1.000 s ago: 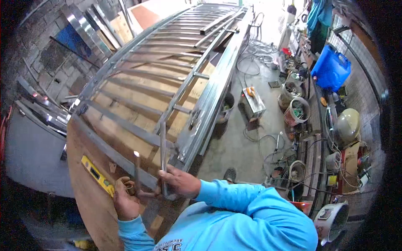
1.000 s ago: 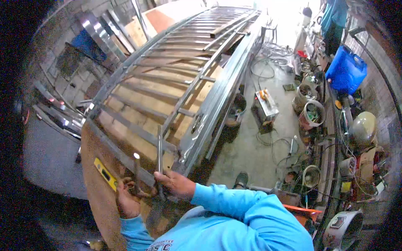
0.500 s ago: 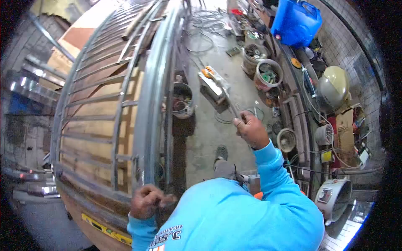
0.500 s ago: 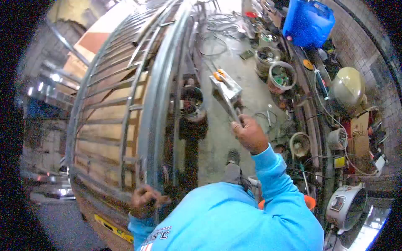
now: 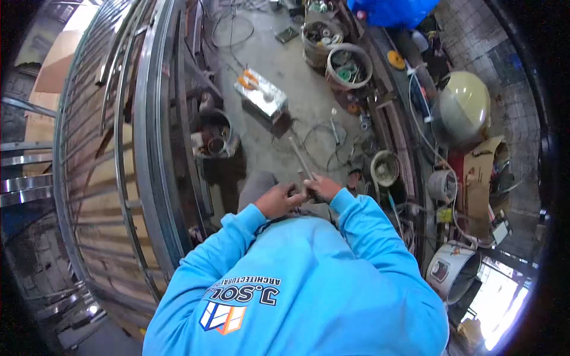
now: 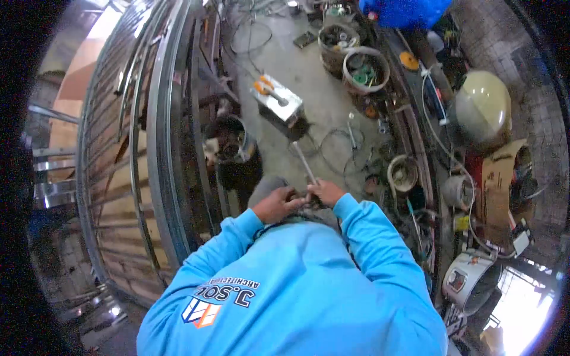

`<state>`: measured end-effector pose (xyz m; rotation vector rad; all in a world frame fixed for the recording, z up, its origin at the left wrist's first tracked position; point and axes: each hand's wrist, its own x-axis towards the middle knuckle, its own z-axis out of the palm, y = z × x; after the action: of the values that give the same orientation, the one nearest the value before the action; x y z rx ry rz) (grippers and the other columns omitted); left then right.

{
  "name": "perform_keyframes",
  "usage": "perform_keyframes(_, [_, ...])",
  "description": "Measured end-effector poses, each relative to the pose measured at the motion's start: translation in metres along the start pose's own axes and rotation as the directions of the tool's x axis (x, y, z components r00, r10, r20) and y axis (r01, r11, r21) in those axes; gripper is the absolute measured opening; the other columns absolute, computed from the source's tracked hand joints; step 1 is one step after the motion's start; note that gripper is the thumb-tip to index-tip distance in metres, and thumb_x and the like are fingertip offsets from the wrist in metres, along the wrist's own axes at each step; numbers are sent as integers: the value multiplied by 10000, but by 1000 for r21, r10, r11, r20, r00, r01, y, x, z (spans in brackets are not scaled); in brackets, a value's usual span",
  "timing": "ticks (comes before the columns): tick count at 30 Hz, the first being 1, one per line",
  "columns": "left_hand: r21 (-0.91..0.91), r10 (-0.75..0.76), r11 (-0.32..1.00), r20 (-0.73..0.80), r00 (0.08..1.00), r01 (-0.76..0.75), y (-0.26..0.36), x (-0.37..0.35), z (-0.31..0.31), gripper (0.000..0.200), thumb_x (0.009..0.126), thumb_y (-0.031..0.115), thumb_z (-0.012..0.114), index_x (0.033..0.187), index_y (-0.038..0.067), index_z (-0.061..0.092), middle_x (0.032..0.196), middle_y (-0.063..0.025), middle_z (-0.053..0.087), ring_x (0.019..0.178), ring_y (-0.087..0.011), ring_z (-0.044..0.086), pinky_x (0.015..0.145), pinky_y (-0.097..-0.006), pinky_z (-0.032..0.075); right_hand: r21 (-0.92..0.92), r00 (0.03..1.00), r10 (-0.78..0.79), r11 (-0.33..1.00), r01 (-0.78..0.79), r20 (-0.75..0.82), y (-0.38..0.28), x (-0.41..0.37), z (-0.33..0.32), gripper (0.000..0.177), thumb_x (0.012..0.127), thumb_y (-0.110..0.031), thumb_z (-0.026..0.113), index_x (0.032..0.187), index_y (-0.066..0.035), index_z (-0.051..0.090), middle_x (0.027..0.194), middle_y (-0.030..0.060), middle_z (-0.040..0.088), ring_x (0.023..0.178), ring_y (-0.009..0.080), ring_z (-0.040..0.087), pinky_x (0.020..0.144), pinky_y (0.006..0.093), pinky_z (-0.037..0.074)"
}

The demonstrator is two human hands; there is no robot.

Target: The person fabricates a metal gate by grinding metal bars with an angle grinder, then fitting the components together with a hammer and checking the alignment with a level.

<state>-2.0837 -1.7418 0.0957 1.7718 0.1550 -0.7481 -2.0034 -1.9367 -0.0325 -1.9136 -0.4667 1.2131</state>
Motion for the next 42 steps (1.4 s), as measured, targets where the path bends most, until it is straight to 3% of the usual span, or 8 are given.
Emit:
perform_keyframes(2, [277,-175,944,-44,984,181,-3,17,-33,475,893,444,583,1001,-17,623,896,-177,649,831,-257,606,789,-363,479,199,977,209,960,-197,-38,-7,22,-42,362,933,-304,503,1144,-12,541,915,148,655,842,354,622,786,416,498])
perform_keyframes(4, [189,81,981,-164,983,-49,-39,37,-59,535,884,476,547,952,-46,642,920,-272,634,816,-374,621,761,-441,467,-7,949,180,982,-188,-259,8,51,-83,382,884,-330,556,1084,-5,563,855,162,653,774,370,617,746,419,495])
perform_keyframes(11, [-359,-187,929,-247,951,89,-110,133,-185,328,822,218,608,1031,-34,620,882,-146,645,781,-232,621,720,-351,495,-202,879,221,922,-329,-423,-88,83,-219,388,816,-311,615,1059,-9,608,942,211,650,893,359,624,802,394,483])
perform_keyframes(24, [-388,-203,921,-383,901,42,20,285,-384,361,885,357,576,973,12,638,784,-34,610,641,-113,547,550,-298,464,-252,895,-144,967,37,-422,-242,254,-396,298,824,-201,602,1022,20,619,951,191,666,866,282,653,792,372,498])
perform_keyframes(27, [-603,-202,793,-394,896,-86,20,351,-423,268,855,206,573,1042,16,604,795,-37,594,665,-126,565,574,-290,490,-56,925,-42,998,22,-379,-296,295,-438,269,812,-209,617,986,-5,635,900,215,664,826,339,654,768,403,504])
perform_keyframes(32, [-895,-197,397,-301,933,-205,75,440,-486,281,829,124,585,1085,10,565,887,-88,593,674,-170,585,580,-323,516,-518,826,-391,843,145,-405,-321,357,-511,269,802,-244,645,985,-47,628,785,229,646,742,392,637,681,441,502])
perform_keyframes(35, [-569,1,777,-426,905,-269,116,471,-526,228,896,217,559,1032,34,571,834,-82,574,634,-164,572,543,-314,502,-394,838,-338,904,164,-429,-351,371,-541,243,800,-185,642,978,-23,605,757,208,649,714,342,651,645,408,499])
perform_keyframes(42, [-567,-176,817,-418,891,-105,173,516,-632,320,935,375,529,848,72,587,659,-23,514,490,-137,492,442,-287,415,-310,795,-263,945,99,-547,-342,435,-583,230,798,-170,629,970,-18,614,773,197,649,699,322,645,648,404,495])
